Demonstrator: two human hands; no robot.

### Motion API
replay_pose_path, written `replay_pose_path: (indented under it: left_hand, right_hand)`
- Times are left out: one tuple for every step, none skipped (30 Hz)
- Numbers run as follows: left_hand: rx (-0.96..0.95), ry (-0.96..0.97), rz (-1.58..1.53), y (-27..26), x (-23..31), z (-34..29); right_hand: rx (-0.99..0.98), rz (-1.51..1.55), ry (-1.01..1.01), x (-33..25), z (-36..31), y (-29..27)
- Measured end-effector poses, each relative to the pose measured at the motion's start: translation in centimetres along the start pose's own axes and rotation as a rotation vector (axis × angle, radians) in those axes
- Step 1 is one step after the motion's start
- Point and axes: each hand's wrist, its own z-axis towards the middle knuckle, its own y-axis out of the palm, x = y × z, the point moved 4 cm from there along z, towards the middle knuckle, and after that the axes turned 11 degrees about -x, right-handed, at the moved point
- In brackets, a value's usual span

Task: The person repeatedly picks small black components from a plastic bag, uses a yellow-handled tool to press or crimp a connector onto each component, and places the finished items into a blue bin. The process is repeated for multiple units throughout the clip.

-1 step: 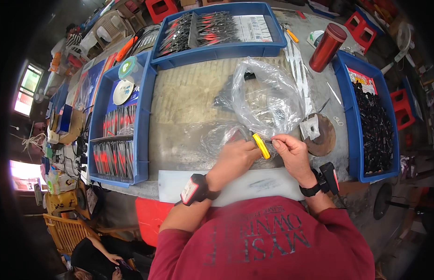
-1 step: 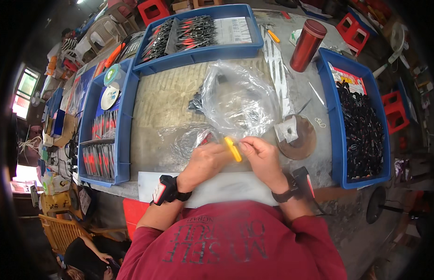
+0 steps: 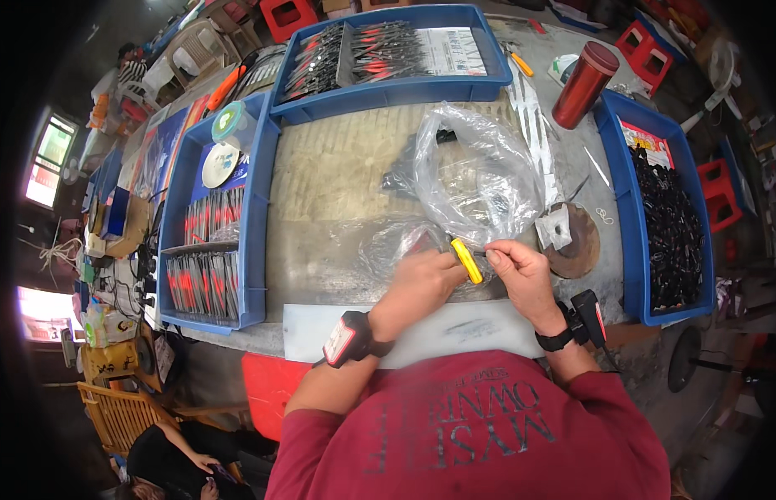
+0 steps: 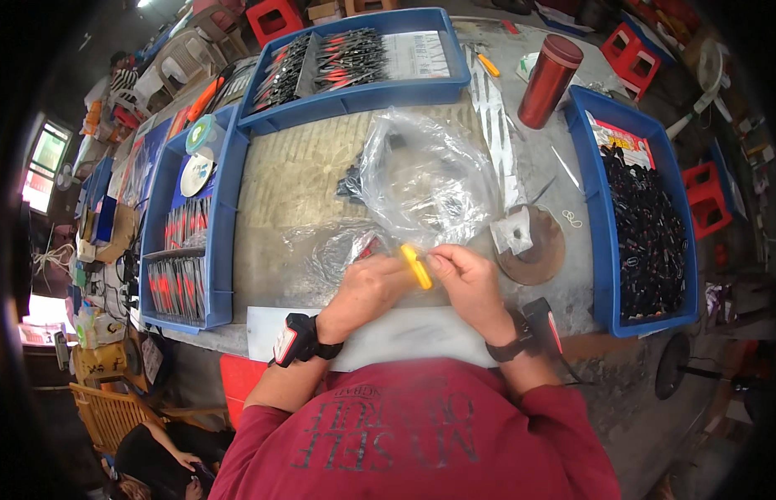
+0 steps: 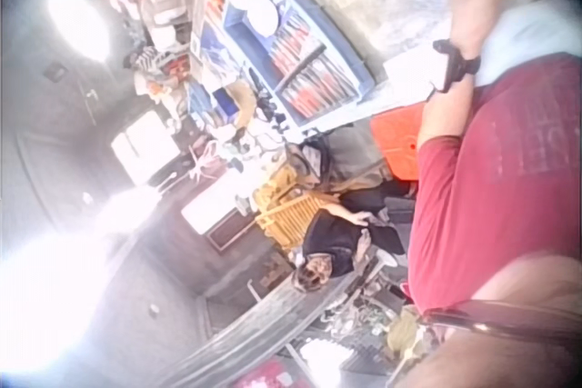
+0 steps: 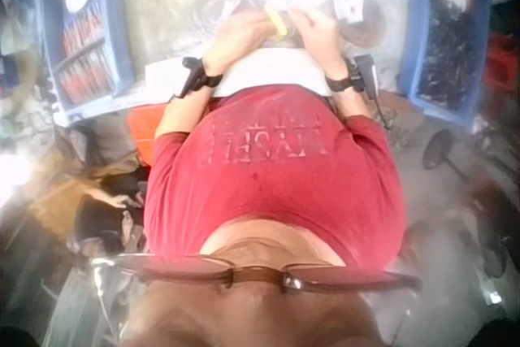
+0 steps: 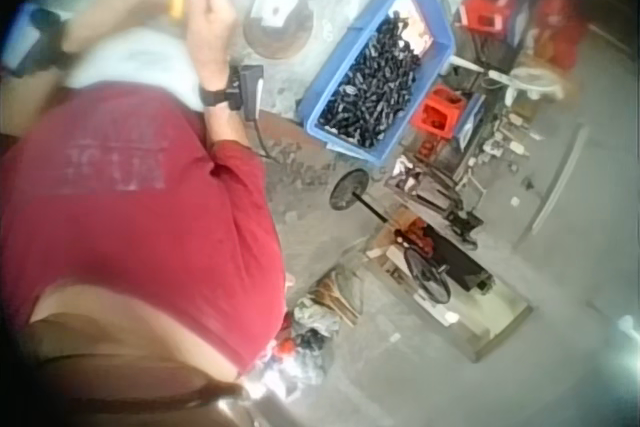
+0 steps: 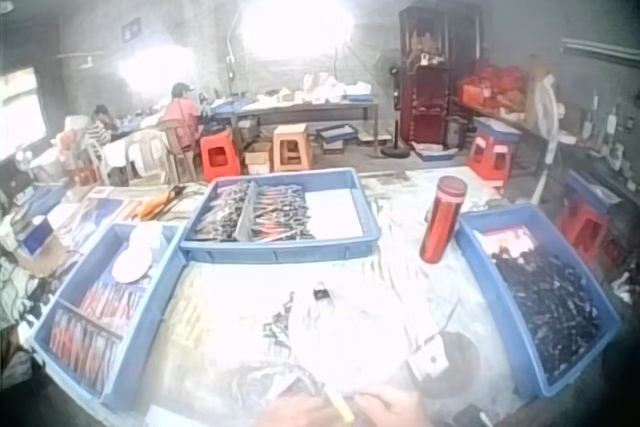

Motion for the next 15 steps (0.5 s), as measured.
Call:
replay_pose_path:
  left_hand:
    - [0.002,0.010,0.004,0.1,0.1,0.0]
    - [0.005,0.020,0.007,0.2,0.1,0.0]
    - [0.015,0.019,0.022,0.3,0.2,0.0]
    - [0.026,0.018,0.038,0.4,0.2,0.1]
    - [0.040,0.021,0.050,0.5,0.3,0.1]
    - [0.052,0.030,0.039,0.4,0.3,0.1]
    - [0.067,0.044,0.025,0.4,0.3,0.1]
    - [0.083,0.058,0.010,0.3,0.4,0.1]
    - [0.085,0.039,-0.017,0.2,0.3,0.1]
    - [0.087,0.021,-0.044,0.1,0.3,0.1]
    - [0.088,0.002,-0.072,0.0,0.2,0.0]
    - [0.119,-0.014,-0.125,-0.3,0.1,0.0]
    - [0.149,-0.030,-0.179,-0.5,-0.1,-0.1]
    - [0.187,-0.043,-0.237,-0.8,-0.3,-0.2]
    - [0.194,-0.096,-0.305,-0.9,-0.6,-0.3]
  right_hand:
    - [-0.001,-0.003,-0.006,-0.1,-0.1,0.0]
    - [-0.003,-0.008,-0.012,-0.1,-0.2,0.0]
    - [-0.005,-0.012,-0.019,-0.2,-0.2,0.0]
    - [-0.007,-0.011,-0.012,-0.2,-0.3,0.0]
    - [-0.010,-0.010,-0.004,-0.3,-0.3,0.0]
    - [-0.008,-0.018,0.006,-0.3,-0.4,0.1]
    - [-0.011,0.004,0.003,-0.4,-0.5,0.1]
    - [-0.010,0.017,0.003,-0.5,-0.6,0.2]
    - [-0.007,0.023,-0.002,-0.6,-0.6,0.2]
    - [-0.011,0.030,0.007,-0.6,-0.7,0.2]
    - [-0.015,0.032,0.013,-0.7,-0.7,0.2]
    - [-0.016,0.028,0.020,-0.7,-0.8,0.2]
    - [-0.015,0.022,0.010,-0.8,-0.8,0.2]
    - [-0.011,0.011,0.001,-1.0,-0.8,0.2]
    - [-0.004,-0.004,0.007,-1.0,-0.8,0.3]
